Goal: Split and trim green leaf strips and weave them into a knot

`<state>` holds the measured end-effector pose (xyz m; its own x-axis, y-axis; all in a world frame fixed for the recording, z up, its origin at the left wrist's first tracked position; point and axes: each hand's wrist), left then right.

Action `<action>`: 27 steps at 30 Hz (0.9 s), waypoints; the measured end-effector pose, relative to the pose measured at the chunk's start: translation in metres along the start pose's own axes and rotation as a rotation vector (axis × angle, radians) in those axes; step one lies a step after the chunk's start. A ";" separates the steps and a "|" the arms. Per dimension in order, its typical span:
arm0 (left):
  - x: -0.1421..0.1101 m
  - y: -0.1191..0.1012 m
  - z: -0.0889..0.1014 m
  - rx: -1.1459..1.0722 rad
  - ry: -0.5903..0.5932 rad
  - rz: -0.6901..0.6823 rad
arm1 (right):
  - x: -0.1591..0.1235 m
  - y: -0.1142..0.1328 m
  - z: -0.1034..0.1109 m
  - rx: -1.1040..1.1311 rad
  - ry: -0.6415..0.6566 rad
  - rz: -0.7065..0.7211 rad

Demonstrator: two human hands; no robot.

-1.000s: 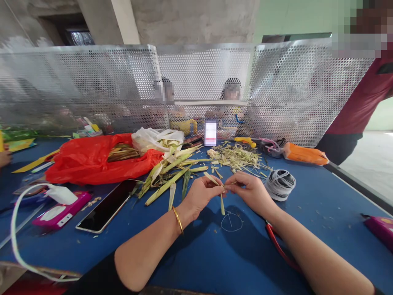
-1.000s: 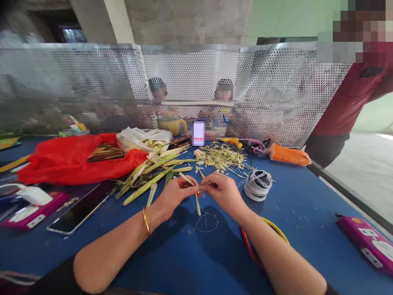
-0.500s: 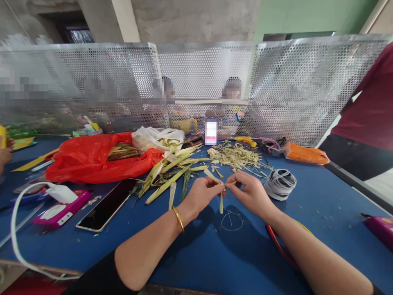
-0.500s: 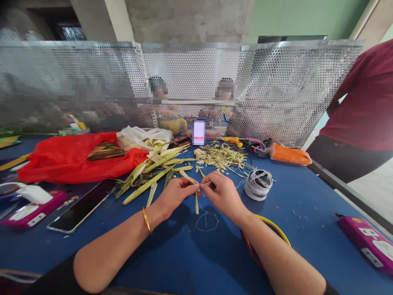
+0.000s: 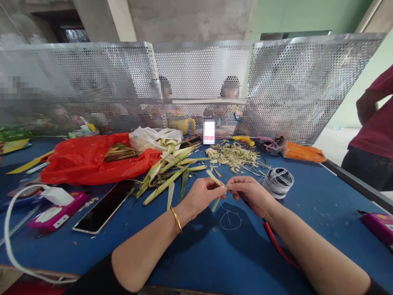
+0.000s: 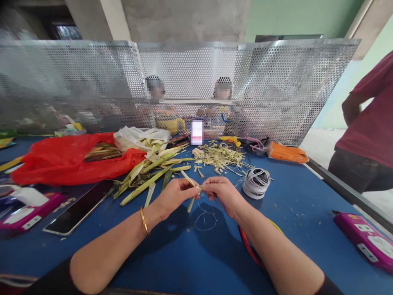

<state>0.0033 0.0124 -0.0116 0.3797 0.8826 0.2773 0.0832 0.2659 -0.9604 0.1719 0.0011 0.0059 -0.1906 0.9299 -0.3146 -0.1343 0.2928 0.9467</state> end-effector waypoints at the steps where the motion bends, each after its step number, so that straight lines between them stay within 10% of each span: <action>1: 0.000 -0.001 -0.001 -0.006 -0.013 0.008 | 0.000 -0.001 0.000 0.003 0.008 -0.009; 13: 0.002 -0.001 0.002 -0.291 -0.118 0.176 | 0.000 -0.008 0.005 -0.834 -0.247 0.778; 19: 0.002 -0.003 0.003 -0.392 -0.068 0.304 | 0.000 -0.006 0.010 -0.941 -0.270 0.813; 27: 0.003 -0.007 0.004 -0.135 -0.005 0.124 | -0.006 0.009 0.015 -0.771 -0.179 0.549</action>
Point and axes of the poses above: each hand's wrist, its own x-axis towards the middle knuckle, its own z-axis out of the back of the hand, y = z × x, and after that the axes turned 14 degrees about -z, right-handed
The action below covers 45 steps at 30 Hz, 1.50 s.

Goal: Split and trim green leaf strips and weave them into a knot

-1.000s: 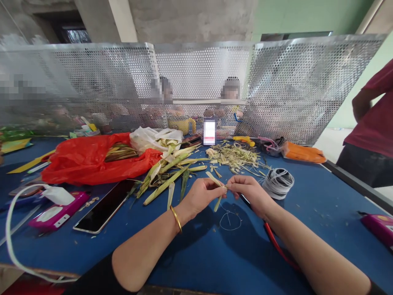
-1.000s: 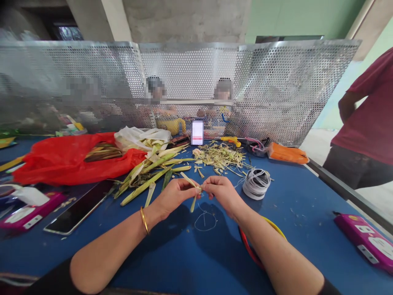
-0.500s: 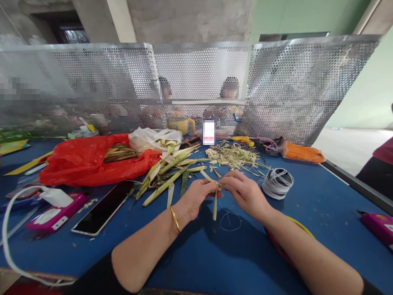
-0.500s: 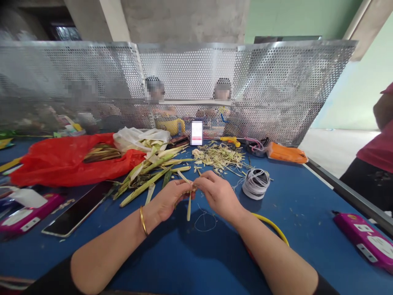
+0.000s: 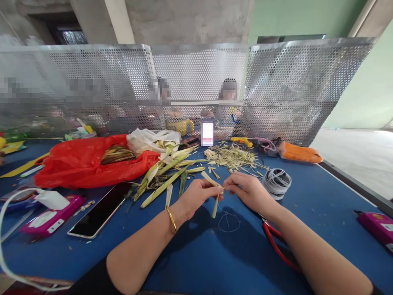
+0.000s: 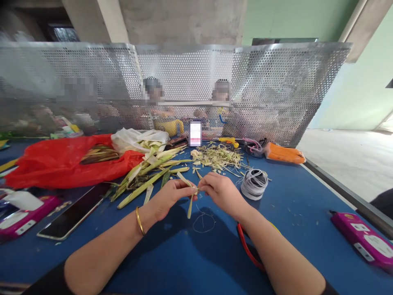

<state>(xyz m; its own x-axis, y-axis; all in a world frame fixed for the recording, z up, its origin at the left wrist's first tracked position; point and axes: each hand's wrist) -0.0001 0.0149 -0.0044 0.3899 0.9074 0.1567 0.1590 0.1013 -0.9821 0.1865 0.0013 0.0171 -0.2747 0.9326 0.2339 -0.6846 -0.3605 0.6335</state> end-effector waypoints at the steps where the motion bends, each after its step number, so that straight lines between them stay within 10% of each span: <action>1: 0.000 0.000 0.000 0.024 0.014 -0.013 | 0.000 0.001 0.002 0.023 0.028 -0.038; 13: -0.005 0.002 -0.007 0.601 -0.046 -0.293 | 0.002 0.002 -0.018 0.503 0.179 -0.536; 19: 0.004 0.006 0.000 0.093 -0.271 -0.011 | -0.004 -0.009 0.010 0.076 -0.398 -0.376; 26: 0.005 0.007 0.003 -0.157 -0.352 0.122 | -0.038 -0.014 -0.024 -0.260 0.138 -0.452; 35: 0.001 0.004 0.004 -0.040 -0.230 0.202 | -0.039 -0.010 -0.037 -0.095 0.101 -0.466; 41: -0.002 -0.004 0.004 -0.203 -0.048 0.258 | -0.029 -0.008 -0.024 0.645 0.045 -0.617; 45: -0.005 0.001 0.002 -0.384 0.110 0.334 | -0.023 0.001 -0.022 0.716 0.073 -0.631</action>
Point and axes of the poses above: each hand's wrist, its own x-axis towards the middle knuckle, its own z-axis out of the back of the hand, y = z × x, and after that the axes turned 14 degrees about -z, right-handed
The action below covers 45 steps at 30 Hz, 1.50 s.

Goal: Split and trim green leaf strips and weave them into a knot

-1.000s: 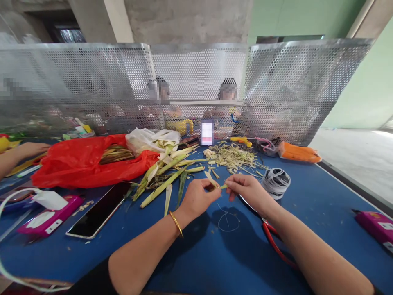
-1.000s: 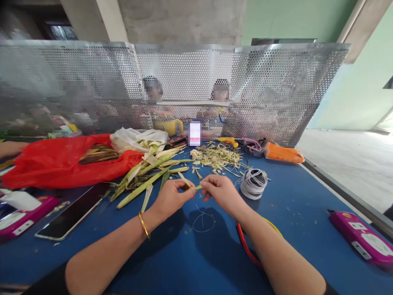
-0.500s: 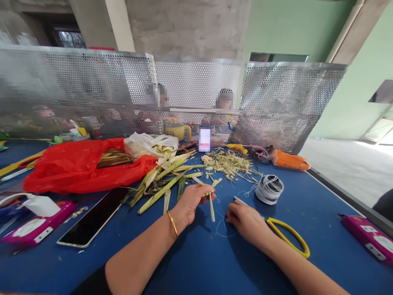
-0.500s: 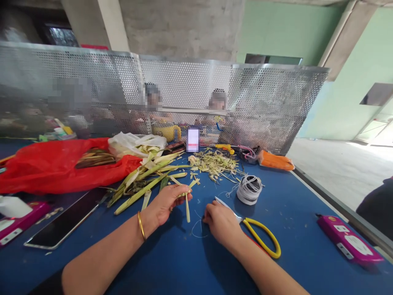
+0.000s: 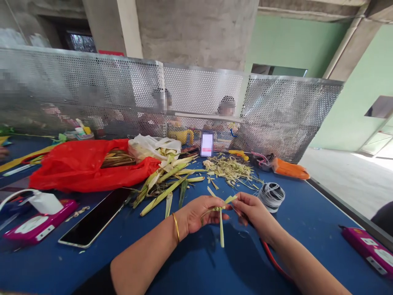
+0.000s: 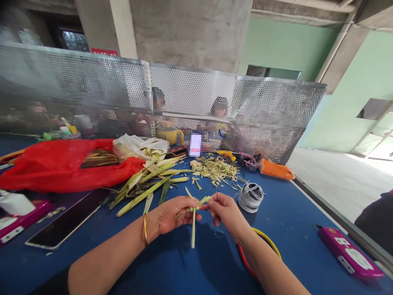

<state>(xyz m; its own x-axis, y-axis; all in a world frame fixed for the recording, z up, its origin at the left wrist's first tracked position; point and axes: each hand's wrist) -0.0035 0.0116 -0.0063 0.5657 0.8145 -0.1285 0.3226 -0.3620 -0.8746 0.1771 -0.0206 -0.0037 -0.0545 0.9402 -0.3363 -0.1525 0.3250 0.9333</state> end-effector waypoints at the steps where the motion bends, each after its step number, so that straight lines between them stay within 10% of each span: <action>1: 0.000 0.002 0.000 -0.026 0.012 0.017 | 0.000 0.001 -0.002 -0.004 0.003 -0.005; 11: 0.002 0.008 -0.006 -0.153 -0.062 0.092 | 0.009 -0.011 -0.006 -0.153 -0.144 0.144; 21: 0.002 0.003 -0.004 -0.027 -0.166 -0.063 | -0.001 -0.007 0.000 0.115 0.038 -0.108; 35: 0.004 0.003 -0.004 0.094 -0.400 -0.175 | -0.006 -0.008 0.009 -0.446 -0.524 0.341; 45: 0.002 0.010 -0.009 -0.117 -0.077 0.047 | 0.000 -0.007 -0.001 -0.326 -0.277 0.263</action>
Point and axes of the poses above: each hand's wrist, its own x-axis towards the middle knuckle, its own z-axis out of the back of the hand, y = z × x, and after that the axes turned 14 degrees about -z, right-handed
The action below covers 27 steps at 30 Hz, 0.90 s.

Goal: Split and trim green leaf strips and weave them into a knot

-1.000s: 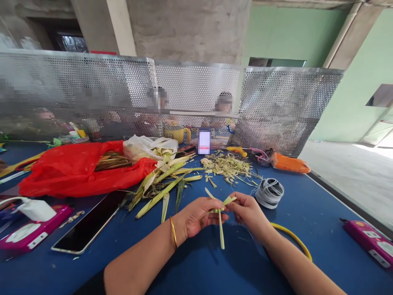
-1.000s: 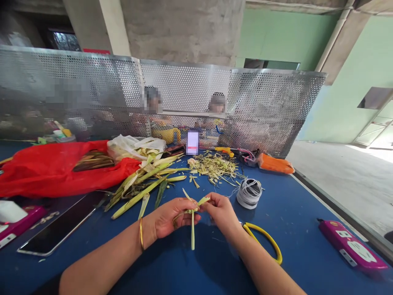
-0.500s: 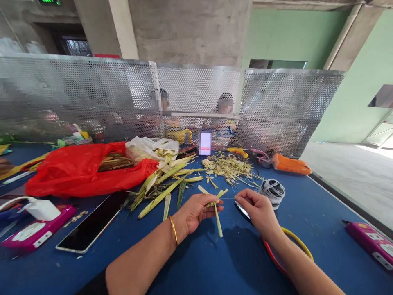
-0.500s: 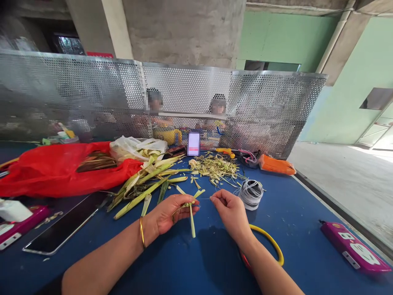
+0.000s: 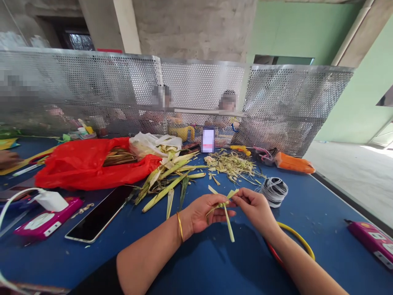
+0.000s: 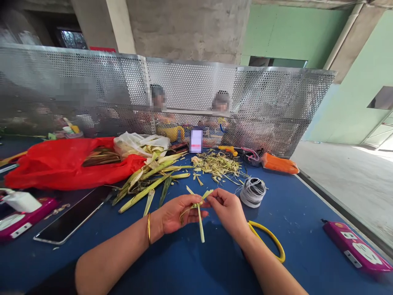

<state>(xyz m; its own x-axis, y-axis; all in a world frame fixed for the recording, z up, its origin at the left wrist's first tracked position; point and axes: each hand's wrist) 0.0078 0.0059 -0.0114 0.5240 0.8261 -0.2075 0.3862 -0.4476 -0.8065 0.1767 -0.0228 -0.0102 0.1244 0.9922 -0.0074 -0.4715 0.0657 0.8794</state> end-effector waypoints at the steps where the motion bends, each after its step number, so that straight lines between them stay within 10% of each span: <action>1: 0.000 0.001 0.000 0.027 0.001 -0.009 | 0.000 -0.001 0.000 -0.012 -0.005 0.008; 12: 0.002 0.001 0.001 0.265 -0.169 -0.209 | -0.013 0.007 0.013 -0.325 -0.086 0.235; 18: -0.003 0.000 -0.002 0.485 0.000 -0.196 | -0.008 0.032 0.020 -0.528 0.073 0.373; 23: -0.011 -0.008 -0.001 0.534 0.250 -0.157 | 0.018 0.028 0.017 -0.198 0.347 0.080; 27: -0.008 -0.011 0.000 0.465 0.233 -0.270 | 0.027 0.012 0.010 0.046 0.327 -0.097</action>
<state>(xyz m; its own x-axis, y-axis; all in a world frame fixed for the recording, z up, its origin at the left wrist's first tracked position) -0.0007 0.0039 -0.0012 0.6263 0.7696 0.1239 0.1834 0.0089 -0.9830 0.1825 0.0039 0.0051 -0.1231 0.9636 -0.2374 -0.4306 0.1637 0.8876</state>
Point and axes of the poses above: each hand's wrist, its own x-axis towards the middle knuckle, its own z-axis out of the back of the hand, y = z × x, and after that the axes turned 14 degrees about -z, right-handed
